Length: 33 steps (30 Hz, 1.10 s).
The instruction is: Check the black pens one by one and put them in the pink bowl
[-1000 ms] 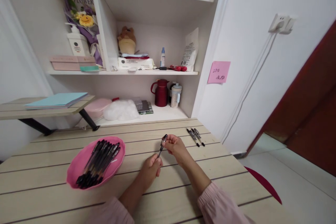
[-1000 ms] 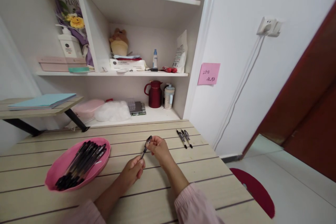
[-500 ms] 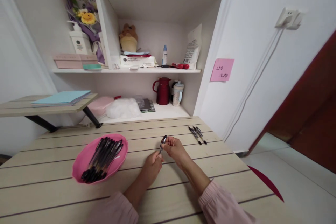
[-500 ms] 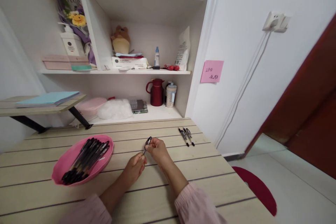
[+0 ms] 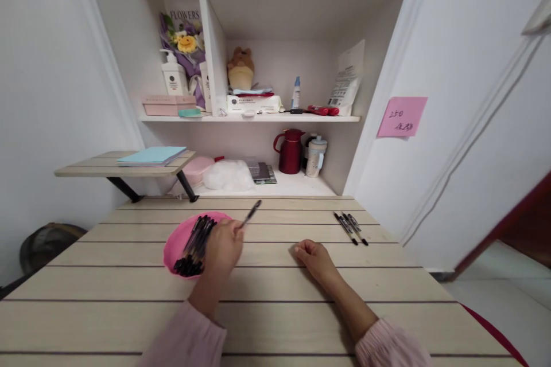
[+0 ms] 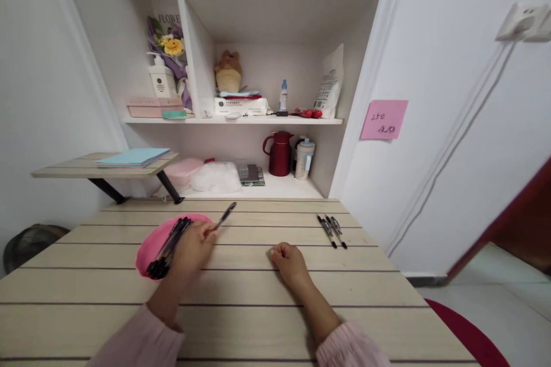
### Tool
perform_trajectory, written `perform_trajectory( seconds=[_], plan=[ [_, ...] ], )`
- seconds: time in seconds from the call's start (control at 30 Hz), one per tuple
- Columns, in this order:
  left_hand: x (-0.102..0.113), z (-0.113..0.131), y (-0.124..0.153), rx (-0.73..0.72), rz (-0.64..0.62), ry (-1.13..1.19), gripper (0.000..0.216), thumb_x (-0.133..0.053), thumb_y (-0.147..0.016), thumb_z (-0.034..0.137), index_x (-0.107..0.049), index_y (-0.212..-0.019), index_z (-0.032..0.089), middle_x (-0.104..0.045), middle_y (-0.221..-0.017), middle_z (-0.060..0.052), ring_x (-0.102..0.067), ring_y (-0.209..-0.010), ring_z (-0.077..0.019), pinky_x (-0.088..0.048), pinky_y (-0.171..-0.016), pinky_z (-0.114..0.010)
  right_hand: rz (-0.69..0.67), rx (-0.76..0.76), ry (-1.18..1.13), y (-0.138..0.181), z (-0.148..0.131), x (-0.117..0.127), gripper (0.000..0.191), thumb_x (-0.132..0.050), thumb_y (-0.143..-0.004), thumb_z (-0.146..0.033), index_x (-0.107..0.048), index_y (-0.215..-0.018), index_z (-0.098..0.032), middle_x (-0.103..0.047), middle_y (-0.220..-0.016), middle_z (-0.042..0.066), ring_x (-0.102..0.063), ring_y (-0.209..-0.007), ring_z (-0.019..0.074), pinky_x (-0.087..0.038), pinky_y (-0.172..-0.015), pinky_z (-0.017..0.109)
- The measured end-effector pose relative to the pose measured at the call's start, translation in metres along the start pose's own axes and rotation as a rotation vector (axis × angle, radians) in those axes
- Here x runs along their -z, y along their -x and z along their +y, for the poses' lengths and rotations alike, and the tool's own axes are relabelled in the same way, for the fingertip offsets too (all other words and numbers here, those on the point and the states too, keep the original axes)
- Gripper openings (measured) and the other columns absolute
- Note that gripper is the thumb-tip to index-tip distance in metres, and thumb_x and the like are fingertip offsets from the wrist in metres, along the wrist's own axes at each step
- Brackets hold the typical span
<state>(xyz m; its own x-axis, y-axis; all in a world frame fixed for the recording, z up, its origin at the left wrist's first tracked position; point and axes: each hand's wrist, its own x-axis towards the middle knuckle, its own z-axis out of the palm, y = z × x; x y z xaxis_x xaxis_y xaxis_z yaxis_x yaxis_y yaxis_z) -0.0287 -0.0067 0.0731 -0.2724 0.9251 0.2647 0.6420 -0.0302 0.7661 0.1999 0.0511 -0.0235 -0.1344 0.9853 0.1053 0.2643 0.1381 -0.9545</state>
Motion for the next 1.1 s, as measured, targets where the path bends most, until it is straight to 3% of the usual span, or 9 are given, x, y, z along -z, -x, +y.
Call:
perform_trajectory(
  seconds=[0.1,0.17,0.33,0.5,0.6,0.77,0.93,1.1],
  plan=[
    [0.039,-0.02,-0.004,0.098,0.105,-0.342,0.011,-0.05,-0.071,0.02,-0.057,-0.062,0.019,-0.058,-0.07,-0.009,-0.054,-0.077,-0.0274,-0.034,-0.065,-0.036,-0.057,0.073,0.182,0.001,-0.001,-0.001,0.016,-0.054,-0.067,-0.03,-0.054,-0.056,-0.019,-0.051,-0.049,-0.003,-0.043,-0.049,0.0117,-0.032,-0.051,0.024],
    [0.05,-0.032,-0.004,0.148,0.113,-0.468,0.014,-0.05,-0.069,0.017,-0.053,-0.056,0.019,-0.057,-0.062,-0.008,-0.055,-0.069,-0.0277,-0.033,-0.06,-0.035,-0.062,0.106,0.257,0.002,-0.004,-0.001,0.013,-0.053,-0.067,-0.028,-0.055,-0.056,-0.02,-0.053,-0.051,-0.003,-0.045,-0.051,0.0124,-0.033,-0.052,0.024],
    [0.05,-0.046,-0.008,0.192,0.075,-0.625,0.005,-0.053,-0.068,0.019,-0.056,-0.064,0.019,-0.061,-0.065,-0.009,-0.057,-0.065,-0.0267,-0.033,-0.055,-0.032,-0.058,0.111,0.299,0.002,-0.006,0.0,0.014,-0.051,-0.067,-0.027,-0.055,-0.056,-0.019,-0.055,-0.052,-0.002,-0.047,-0.052,0.0129,-0.034,-0.052,0.023],
    [0.047,-0.03,-0.007,0.164,0.093,-0.674,0.017,-0.05,-0.073,0.034,-0.061,-0.076,0.021,-0.065,-0.077,-0.008,-0.058,-0.072,-0.0245,-0.034,-0.054,-0.029,-0.057,0.106,0.357,0.002,-0.007,0.0,0.015,-0.049,-0.068,-0.026,-0.058,-0.06,-0.018,-0.058,-0.056,-0.001,-0.05,-0.055,0.0124,-0.035,-0.053,0.021],
    [0.029,-0.008,0.0,-0.012,0.092,-0.573,0.022,-0.043,-0.078,0.032,-0.061,-0.077,0.02,-0.065,-0.083,-0.008,-0.058,-0.077,-0.0218,-0.037,-0.061,-0.028,-0.063,0.098,0.42,0.002,-0.01,-0.001,0.016,-0.049,-0.07,-0.025,-0.06,-0.063,-0.016,-0.061,-0.059,0.001,-0.053,-0.057,0.0123,-0.036,-0.053,0.021],
    [-0.041,0.027,0.023,-0.259,-0.182,-0.125,0.019,-0.047,-0.076,0.026,-0.063,-0.078,0.017,-0.065,-0.079,-0.005,-0.058,-0.071,-0.0168,-0.04,-0.066,-0.026,-0.051,0.059,0.514,-0.003,-0.021,0.004,0.018,-0.05,-0.073,-0.027,-0.062,-0.066,-0.016,-0.066,-0.067,0.002,-0.058,-0.062,0.0119,-0.039,-0.054,0.018],
    [-0.094,0.031,0.041,-0.165,-0.392,0.195,0.015,-0.051,-0.071,0.025,-0.063,-0.073,0.016,-0.062,-0.065,-0.002,-0.055,-0.061,-0.0157,-0.041,-0.058,-0.025,0.121,-0.069,0.741,-0.016,-0.025,0.056,0.018,-0.051,-0.075,-0.027,-0.063,-0.076,-0.014,-0.067,-0.081,0.012,-0.061,-0.079,0.0204,-0.041,-0.067,0.026],
    [-0.106,0.013,0.045,-0.105,-0.394,0.277,0.015,-0.052,-0.069,0.024,-0.064,-0.072,0.017,-0.059,-0.061,-0.001,-0.053,-0.058,-0.0151,-0.038,-0.053,-0.024,0.298,-0.237,0.921,-0.019,-0.016,0.111,0.028,-0.042,-0.081,-0.025,-0.058,-0.099,-0.01,-0.063,-0.097,0.022,-0.059,-0.093,0.0298,-0.04,-0.076,0.039]
  ],
)
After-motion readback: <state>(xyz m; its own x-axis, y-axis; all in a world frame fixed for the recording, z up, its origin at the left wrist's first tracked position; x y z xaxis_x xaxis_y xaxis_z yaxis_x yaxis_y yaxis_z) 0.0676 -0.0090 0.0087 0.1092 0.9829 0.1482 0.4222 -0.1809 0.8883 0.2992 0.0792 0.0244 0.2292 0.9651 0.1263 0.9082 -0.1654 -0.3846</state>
